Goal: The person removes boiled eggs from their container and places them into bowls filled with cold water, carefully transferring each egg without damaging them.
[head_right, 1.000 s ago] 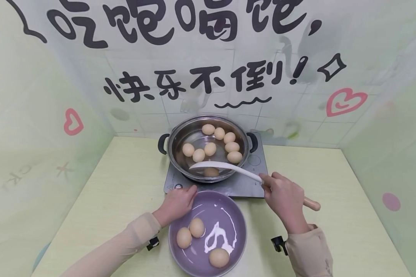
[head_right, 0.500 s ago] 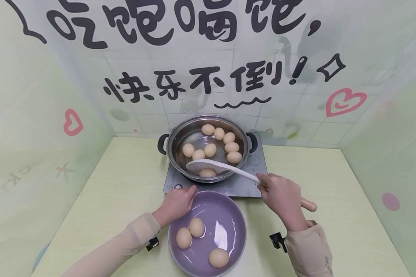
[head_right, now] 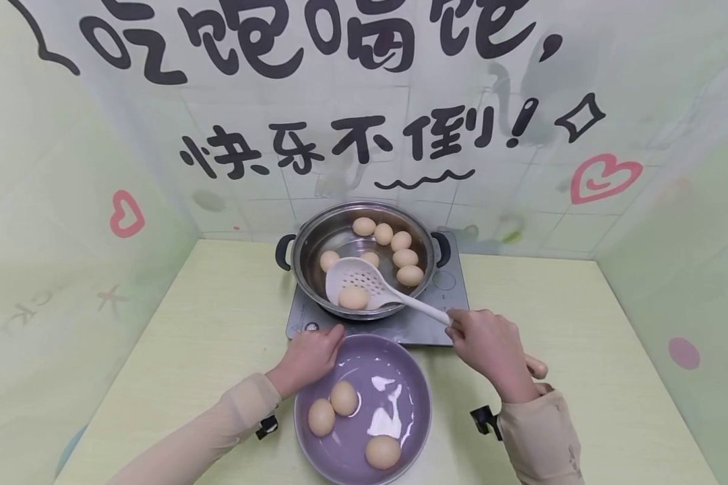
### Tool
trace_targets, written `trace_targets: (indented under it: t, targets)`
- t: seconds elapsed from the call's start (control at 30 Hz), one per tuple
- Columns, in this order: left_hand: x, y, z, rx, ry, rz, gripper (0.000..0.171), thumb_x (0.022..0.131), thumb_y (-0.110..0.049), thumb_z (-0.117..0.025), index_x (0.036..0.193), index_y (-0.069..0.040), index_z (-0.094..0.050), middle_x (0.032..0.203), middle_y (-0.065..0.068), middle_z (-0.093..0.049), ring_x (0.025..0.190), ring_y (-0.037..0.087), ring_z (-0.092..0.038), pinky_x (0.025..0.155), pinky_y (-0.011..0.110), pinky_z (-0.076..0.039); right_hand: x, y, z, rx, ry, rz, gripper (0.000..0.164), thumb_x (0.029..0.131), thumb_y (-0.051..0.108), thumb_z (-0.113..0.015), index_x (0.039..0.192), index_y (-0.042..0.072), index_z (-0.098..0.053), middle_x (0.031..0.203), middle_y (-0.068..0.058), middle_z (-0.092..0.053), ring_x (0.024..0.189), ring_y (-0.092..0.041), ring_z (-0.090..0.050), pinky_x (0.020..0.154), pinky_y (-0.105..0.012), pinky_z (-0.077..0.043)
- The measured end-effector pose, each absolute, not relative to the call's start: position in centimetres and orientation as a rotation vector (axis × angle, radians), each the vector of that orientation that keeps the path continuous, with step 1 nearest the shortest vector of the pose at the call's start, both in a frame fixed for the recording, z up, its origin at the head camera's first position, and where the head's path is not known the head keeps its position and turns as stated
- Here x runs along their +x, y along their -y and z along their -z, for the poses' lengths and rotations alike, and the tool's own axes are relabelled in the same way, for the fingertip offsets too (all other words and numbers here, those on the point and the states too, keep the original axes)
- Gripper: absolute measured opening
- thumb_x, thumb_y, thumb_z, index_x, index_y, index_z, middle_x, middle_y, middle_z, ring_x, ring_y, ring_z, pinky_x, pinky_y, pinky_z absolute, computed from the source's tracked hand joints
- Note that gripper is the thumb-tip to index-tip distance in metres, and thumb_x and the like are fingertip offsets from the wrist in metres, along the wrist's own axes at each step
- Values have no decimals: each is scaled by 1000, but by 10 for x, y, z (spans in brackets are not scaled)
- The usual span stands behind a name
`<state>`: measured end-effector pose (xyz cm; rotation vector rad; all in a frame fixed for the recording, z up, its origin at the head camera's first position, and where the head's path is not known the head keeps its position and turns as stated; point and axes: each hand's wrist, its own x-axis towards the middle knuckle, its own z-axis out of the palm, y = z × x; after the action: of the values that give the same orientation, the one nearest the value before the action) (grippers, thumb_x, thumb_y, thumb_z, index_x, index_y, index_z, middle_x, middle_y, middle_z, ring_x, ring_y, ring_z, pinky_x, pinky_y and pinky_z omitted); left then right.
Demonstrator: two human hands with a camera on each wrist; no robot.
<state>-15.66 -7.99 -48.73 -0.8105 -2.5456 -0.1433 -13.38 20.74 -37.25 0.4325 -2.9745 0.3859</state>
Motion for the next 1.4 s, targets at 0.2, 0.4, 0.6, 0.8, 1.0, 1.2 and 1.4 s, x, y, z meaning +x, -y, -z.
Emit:
trace_targets:
  t: [0.2,0.4,0.6,0.8,1.0,1.2,1.4]
  targets:
    - [-157,80,488,-809,2547,160,17,85,-19,-58,77,-12,-45,46,-4,-45,37,14,-45,35,26,-28,-136,-207,371,504,3008,-446,4,81,13,-63,85,14,-62,52,7,-37,46,-10,-35,42,-29,-28]
    - [-157,80,487,-807,2548,159,16,85,-20,-57,77,-12,-46,46,-4,-44,36,14,-43,35,26,-28,-138,-208,369,544,3057,-471,17,83,13,-60,70,17,-51,51,8,-33,45,-9,-33,42,-27,-26]
    - [-157,80,488,-811,2540,160,15,84,-18,-58,77,-12,-46,47,-4,-45,36,14,-44,35,26,-29,-139,-208,363,616,3062,-432,24,85,12,-59,65,18,-44,52,7,-33,45,-10,-33,42,-27,-27]
    - [-157,80,489,-818,2516,157,15,82,-17,-59,77,-12,-46,46,-4,-45,36,15,-45,35,27,-29,-139,-213,354,646,3096,-385,22,86,13,-56,67,17,-46,53,6,-34,46,-10,-33,42,-27,-27]
    - [-157,81,487,-817,2522,143,16,83,-18,-59,77,-11,-45,46,-3,-44,37,16,-46,35,28,-30,-128,-226,340,625,3131,-379,19,87,13,-55,69,18,-48,53,7,-33,47,-9,-31,44,-27,-26]
    - [-157,81,488,-814,2527,167,17,84,-20,-58,77,-11,-45,45,-3,-43,37,17,-45,34,29,-29,-105,-241,329,572,3145,-325,16,88,15,-55,74,19,-49,53,8,-32,47,-7,-29,44,-26,-26]
    - [-158,80,490,-808,2532,181,17,85,-20,-58,76,-11,-45,46,-2,-43,37,18,-46,35,29,-30,-75,-253,331,523,3127,-281,6,87,16,-58,84,19,-54,54,12,-31,47,-3,-26,45,-23,-25]
